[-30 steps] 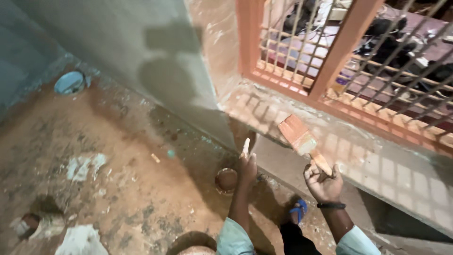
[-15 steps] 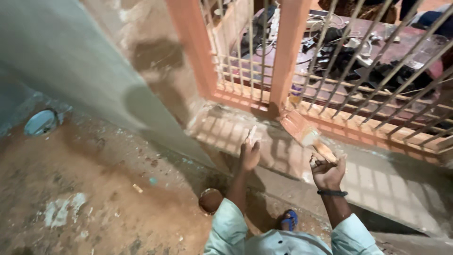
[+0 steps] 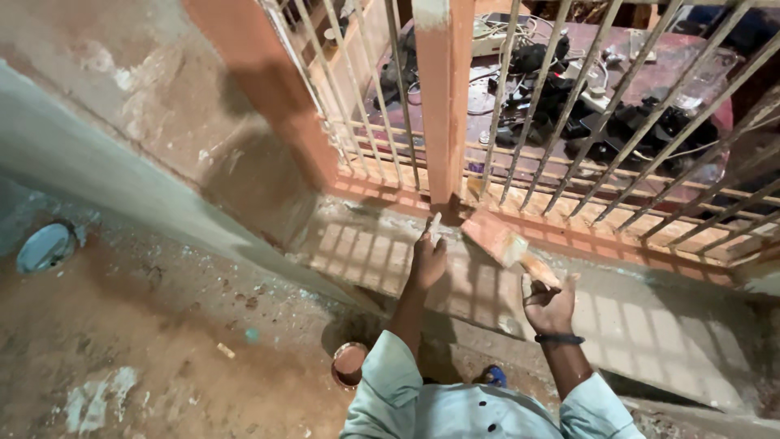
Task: The person paints a metal gate with a brush, applying light orange paint to the lower horizontal bar and vertical bars. The person repeatedly dips the brush into a paint can on the floor to reload paint and continues brushing along the gate frame.
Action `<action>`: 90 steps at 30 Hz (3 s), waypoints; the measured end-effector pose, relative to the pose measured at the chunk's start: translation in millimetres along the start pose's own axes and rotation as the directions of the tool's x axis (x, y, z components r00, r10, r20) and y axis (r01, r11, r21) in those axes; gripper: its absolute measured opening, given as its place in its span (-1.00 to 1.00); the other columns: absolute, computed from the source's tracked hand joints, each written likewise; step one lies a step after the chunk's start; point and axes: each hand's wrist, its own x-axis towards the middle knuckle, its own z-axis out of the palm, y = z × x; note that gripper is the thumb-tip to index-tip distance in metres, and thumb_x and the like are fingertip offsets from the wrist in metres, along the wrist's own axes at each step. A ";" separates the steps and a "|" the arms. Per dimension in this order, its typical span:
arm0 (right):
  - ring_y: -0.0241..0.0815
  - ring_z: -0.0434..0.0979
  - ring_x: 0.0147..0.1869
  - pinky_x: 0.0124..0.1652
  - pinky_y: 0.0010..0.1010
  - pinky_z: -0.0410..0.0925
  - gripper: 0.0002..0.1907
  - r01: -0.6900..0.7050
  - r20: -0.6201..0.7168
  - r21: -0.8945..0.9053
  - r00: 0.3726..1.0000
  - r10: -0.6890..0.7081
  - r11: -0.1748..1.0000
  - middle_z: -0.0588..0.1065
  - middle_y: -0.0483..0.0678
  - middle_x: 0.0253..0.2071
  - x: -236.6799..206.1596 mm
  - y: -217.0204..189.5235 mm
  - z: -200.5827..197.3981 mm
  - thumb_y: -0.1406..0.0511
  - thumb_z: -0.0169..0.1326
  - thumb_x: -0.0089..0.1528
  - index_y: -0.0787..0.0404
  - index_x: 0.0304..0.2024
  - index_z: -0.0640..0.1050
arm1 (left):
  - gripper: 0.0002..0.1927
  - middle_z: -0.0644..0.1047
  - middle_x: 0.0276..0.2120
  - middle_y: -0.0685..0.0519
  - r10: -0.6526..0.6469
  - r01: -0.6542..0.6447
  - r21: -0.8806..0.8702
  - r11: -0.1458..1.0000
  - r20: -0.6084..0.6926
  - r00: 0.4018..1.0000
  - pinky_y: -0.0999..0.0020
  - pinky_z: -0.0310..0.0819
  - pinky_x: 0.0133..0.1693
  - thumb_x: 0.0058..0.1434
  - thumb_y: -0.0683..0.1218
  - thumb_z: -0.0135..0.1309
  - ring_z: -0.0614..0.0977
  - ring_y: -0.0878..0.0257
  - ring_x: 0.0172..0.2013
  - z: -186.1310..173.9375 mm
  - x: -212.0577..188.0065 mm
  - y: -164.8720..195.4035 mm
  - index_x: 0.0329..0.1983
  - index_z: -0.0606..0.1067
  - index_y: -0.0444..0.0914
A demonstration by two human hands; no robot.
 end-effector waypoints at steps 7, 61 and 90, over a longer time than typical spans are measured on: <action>0.02 0.57 0.19 0.35 -0.08 0.30 -0.35 0.143 -0.212 -0.239 0.958 -0.195 0.960 0.56 0.10 0.05 11.1 12.0 -1.8 -0.07 -0.23 0.45 0.36 0.18 0.48 | -0.57 0.55 -0.18 -0.39 -0.174 0.175 -0.007 0.985 0.064 0.983 0.02 0.47 -0.09 0.32 -0.15 0.03 0.58 -0.28 -0.15 0.4 10.3 -19.7 0.21 0.38 -0.47; -0.31 0.53 -0.19 -0.26 -0.58 0.48 -0.79 0.015 -0.140 -0.496 0.985 -0.097 0.868 0.53 -0.11 -0.21 84.5 32.7 36.9 0.34 -0.07 0.36 0.18 0.01 0.51 | -0.49 0.51 0.09 -0.40 -0.537 0.551 0.164 0.818 -0.124 0.834 0.07 0.43 0.16 0.32 -0.02 0.08 0.54 -0.25 0.14 53.7 -24.1 -22.9 0.19 0.41 -0.46; -0.19 0.38 -0.32 -0.27 -0.30 0.21 -0.87 0.108 0.069 -0.739 0.994 -0.085 0.664 0.43 -0.05 -0.24 106.6 34.6 41.8 0.36 -0.17 0.49 0.20 -0.02 0.43 | -0.35 0.34 0.35 -0.35 -0.384 0.385 0.038 0.922 -0.038 0.923 0.13 0.22 0.33 0.29 -0.13 -0.03 0.35 -0.19 0.36 44.2 -22.2 -14.4 0.45 0.22 -0.40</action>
